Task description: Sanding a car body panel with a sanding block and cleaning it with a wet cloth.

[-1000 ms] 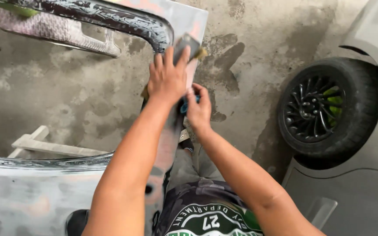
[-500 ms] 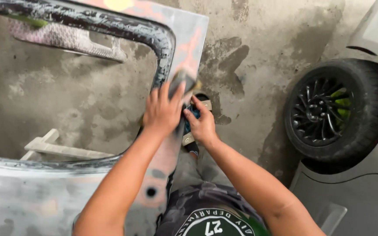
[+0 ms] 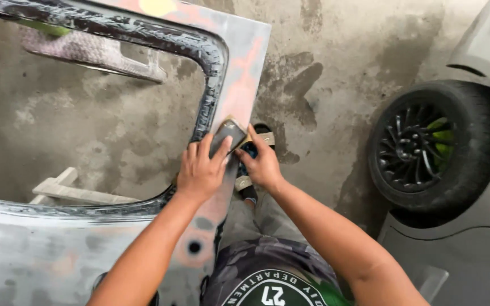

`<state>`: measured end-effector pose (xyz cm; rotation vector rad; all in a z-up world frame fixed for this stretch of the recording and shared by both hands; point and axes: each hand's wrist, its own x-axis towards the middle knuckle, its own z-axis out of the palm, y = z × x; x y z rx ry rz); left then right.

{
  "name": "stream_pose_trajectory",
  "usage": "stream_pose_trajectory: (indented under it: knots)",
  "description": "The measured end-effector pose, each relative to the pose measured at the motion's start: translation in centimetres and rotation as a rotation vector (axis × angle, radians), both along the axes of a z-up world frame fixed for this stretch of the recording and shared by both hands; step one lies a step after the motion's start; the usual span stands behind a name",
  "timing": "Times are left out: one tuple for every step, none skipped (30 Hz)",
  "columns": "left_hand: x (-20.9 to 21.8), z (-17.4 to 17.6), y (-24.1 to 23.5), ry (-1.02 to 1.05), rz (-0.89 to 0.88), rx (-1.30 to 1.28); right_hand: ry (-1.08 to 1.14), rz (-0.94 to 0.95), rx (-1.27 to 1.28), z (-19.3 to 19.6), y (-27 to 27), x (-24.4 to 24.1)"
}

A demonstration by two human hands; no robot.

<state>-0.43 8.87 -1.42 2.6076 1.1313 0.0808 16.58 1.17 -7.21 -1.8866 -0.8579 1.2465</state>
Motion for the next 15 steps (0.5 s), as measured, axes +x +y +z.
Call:
stream_pose_trajectory:
  knots:
    - [-0.2, 0.1, -0.2, 0.022, -0.003, -0.059, -0.012, 0.042, -0.067, 0.5, -0.1, 0.1]
    - [1.0, -0.5, 0.9, 0.018, 0.000, -0.058, -0.016, 0.046, -0.066, 0.7, 0.2, 0.3]
    - [2.1, -1.2, 2.2, 0.005, -0.023, -0.028, 0.029, 0.008, -0.045, 0.8, 0.8, 0.4]
    - [3.1, -1.8, 3.5, -0.008, -0.045, 0.002, 0.075, -0.029, -0.023, 1.0, 1.2, 0.4]
    - [4.5, -2.5, 4.8, -0.006, -0.043, -0.007, 0.077, -0.027, -0.032, 1.2, 1.0, 0.2]
    - [5.8, -3.2, 6.0, -0.007, -0.022, 0.031, 0.037, -0.002, -0.079, 1.4, 0.7, -0.1]
    - [7.4, -4.0, 7.4, -0.015, 0.003, 0.078, -0.012, 0.027, -0.118, 1.6, 0.8, 0.0]
    - [8.1, -4.2, 7.4, -0.021, 0.008, 0.078, -0.019, 0.032, -0.119, 1.0, 0.2, -0.1]
    - [8.2, -4.3, 7.6, -0.030, 0.029, 0.098, -0.086, 0.018, -0.014, 0.5, -0.1, -0.6]
    - [8.3, -4.2, 7.8, -0.040, 0.050, 0.118, -0.153, 0.005, 0.093, 0.0, -0.4, -1.2]
    - [7.4, -3.6, 7.0, -0.041, 0.056, 0.122, -0.154, 0.012, 0.098, -0.3, -0.6, -1.2]
    - [6.7, -3.1, 6.1, -0.046, 0.052, 0.118, -0.127, -0.011, 0.094, -0.7, -0.7, -1.0]
    - [5.9, -2.4, 5.0, -0.046, 0.053, 0.106, -0.096, -0.028, 0.084, -0.9, -1.1, -0.9]
    - [3.9, -1.7, 2.7, -0.042, 0.064, 0.105, -0.092, -0.017, 0.083, -0.5, -1.4, -0.8]
    - [2.1, -1.1, 0.9, -0.064, 0.058, 0.081, -0.121, 0.009, 0.061, -0.4, -1.0, -0.7]
